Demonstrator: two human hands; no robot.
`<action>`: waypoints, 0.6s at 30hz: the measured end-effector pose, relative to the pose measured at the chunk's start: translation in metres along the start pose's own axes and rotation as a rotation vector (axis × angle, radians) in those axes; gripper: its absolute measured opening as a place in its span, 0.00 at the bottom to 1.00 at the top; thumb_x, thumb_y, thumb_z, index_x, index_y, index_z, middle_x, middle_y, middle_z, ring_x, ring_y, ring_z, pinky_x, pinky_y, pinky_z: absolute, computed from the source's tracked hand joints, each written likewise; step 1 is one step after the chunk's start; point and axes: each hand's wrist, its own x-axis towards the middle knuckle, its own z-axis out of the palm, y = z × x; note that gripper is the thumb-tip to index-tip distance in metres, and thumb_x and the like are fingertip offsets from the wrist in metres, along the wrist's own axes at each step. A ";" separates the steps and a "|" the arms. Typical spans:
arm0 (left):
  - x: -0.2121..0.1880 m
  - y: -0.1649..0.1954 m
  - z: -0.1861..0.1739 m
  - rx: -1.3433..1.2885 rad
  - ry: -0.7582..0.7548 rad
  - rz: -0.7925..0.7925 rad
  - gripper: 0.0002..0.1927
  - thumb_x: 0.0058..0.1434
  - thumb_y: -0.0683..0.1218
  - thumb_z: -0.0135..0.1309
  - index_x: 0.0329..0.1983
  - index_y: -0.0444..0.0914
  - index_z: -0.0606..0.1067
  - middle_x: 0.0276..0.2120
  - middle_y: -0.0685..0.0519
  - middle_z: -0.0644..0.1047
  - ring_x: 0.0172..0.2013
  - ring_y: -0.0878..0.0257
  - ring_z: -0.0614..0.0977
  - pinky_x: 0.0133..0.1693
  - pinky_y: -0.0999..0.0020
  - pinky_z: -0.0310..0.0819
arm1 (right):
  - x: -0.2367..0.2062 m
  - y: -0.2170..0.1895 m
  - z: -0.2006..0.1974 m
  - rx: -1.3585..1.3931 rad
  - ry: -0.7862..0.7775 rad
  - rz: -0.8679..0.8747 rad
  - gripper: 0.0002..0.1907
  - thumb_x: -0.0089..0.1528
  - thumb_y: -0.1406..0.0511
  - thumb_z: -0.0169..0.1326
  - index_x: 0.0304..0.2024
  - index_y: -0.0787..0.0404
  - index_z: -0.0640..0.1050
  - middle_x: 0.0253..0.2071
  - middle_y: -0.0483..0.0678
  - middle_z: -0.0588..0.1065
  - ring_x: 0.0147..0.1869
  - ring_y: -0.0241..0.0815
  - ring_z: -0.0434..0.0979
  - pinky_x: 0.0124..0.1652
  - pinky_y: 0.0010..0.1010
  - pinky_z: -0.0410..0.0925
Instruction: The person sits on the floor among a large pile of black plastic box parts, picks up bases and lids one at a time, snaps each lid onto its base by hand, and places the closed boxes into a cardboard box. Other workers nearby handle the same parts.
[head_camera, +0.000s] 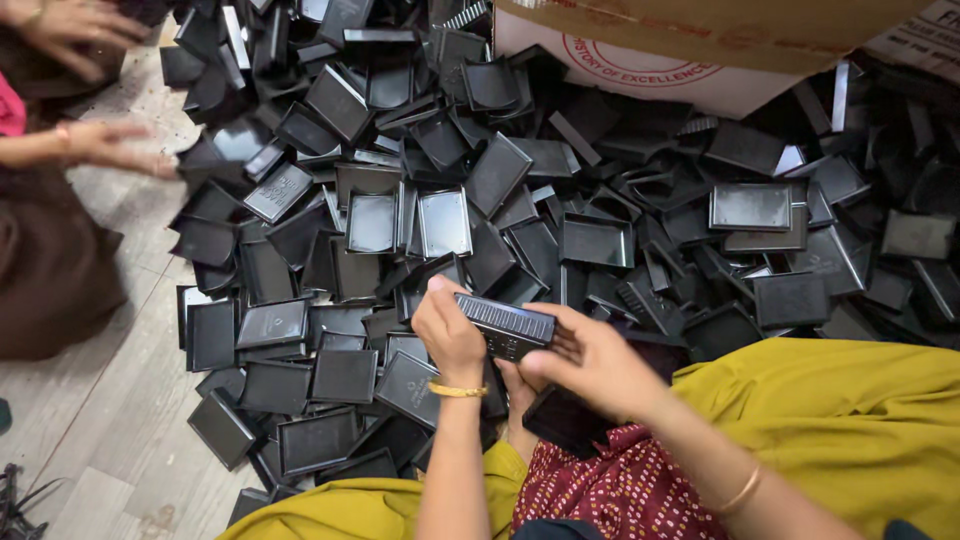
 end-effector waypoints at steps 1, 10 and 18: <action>-0.003 -0.001 0.001 -0.006 0.001 -0.030 0.29 0.75 0.51 0.33 0.22 0.33 0.73 0.21 0.43 0.76 0.25 0.46 0.78 0.33 0.54 0.69 | -0.005 0.002 0.010 -0.168 0.102 -0.052 0.28 0.56 0.66 0.61 0.58 0.63 0.71 0.48 0.46 0.80 0.52 0.34 0.80 0.53 0.26 0.71; -0.003 -0.008 0.022 0.023 -0.091 -0.027 0.20 0.75 0.50 0.37 0.36 0.33 0.75 0.33 0.42 0.78 0.36 0.46 0.80 0.41 0.54 0.71 | 0.046 -0.090 -0.041 -1.030 -0.047 -0.468 0.17 0.52 0.61 0.66 0.41 0.62 0.81 0.38 0.52 0.80 0.43 0.49 0.82 0.44 0.36 0.73; 0.020 -0.021 0.036 0.724 -0.491 0.182 0.22 0.58 0.39 0.55 0.58 0.38 0.75 0.47 0.44 0.78 0.47 0.46 0.79 0.50 0.51 0.71 | 0.111 -0.095 -0.123 -0.848 0.199 -0.592 0.23 0.66 0.58 0.62 0.56 0.67 0.76 0.54 0.53 0.76 0.58 0.46 0.76 0.60 0.38 0.70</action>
